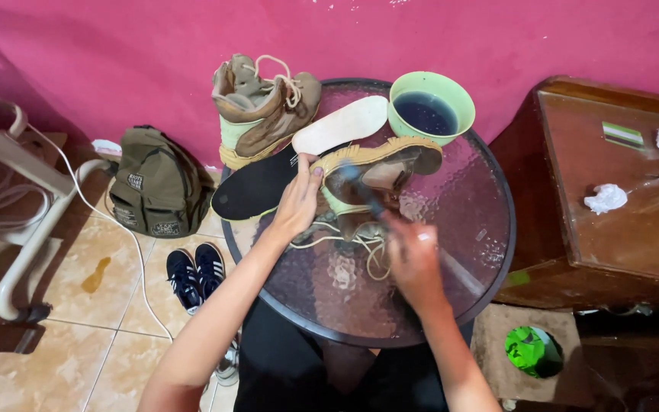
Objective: The person scrubs a brown hiking boot with a toothbrush dipped in dark liquid from a green bowl. They repeatedly dip the brush and scrub the sole and upper parts of the boot on a glass table.
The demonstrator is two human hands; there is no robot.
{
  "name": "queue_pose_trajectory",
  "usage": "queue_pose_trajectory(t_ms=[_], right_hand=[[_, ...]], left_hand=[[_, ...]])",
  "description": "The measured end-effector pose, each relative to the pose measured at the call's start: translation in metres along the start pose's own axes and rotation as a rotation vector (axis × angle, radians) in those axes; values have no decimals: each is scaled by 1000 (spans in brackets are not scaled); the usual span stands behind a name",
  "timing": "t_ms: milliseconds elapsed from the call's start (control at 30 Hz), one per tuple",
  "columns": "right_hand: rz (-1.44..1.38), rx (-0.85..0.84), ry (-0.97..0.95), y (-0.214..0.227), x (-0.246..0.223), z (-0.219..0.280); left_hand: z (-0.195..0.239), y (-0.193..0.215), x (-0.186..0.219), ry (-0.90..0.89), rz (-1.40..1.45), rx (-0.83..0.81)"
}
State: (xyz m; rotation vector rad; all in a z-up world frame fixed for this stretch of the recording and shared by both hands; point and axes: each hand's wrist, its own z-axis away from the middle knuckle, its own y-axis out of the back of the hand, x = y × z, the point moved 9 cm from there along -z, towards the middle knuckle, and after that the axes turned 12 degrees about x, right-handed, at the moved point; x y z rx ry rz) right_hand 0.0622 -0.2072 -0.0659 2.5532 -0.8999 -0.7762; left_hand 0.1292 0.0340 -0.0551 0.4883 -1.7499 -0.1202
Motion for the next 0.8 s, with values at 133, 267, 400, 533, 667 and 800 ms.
queue_pose_trajectory(t_ms=[133, 267, 400, 533, 667, 800], right_hand=[[-32, 55, 212, 7, -43, -16], [11, 54, 168, 11, -44, -18], [-5, 85, 113, 29, -45, -32], [-13, 127, 143, 30, -43, -19], [26, 174, 151, 45, -47, -34], [-63, 98, 164, 36, -63, -27]], left_hand=[[-3, 1, -1, 8, 22, -5], [1, 5, -3, 27, 18, 10], [-1, 2, 1, 33, -12, -7], [0, 2, 4, 56, -17, -13], [-5, -1, 3, 58, -53, -10], [-6, -1, -4, 52, -53, 13]])
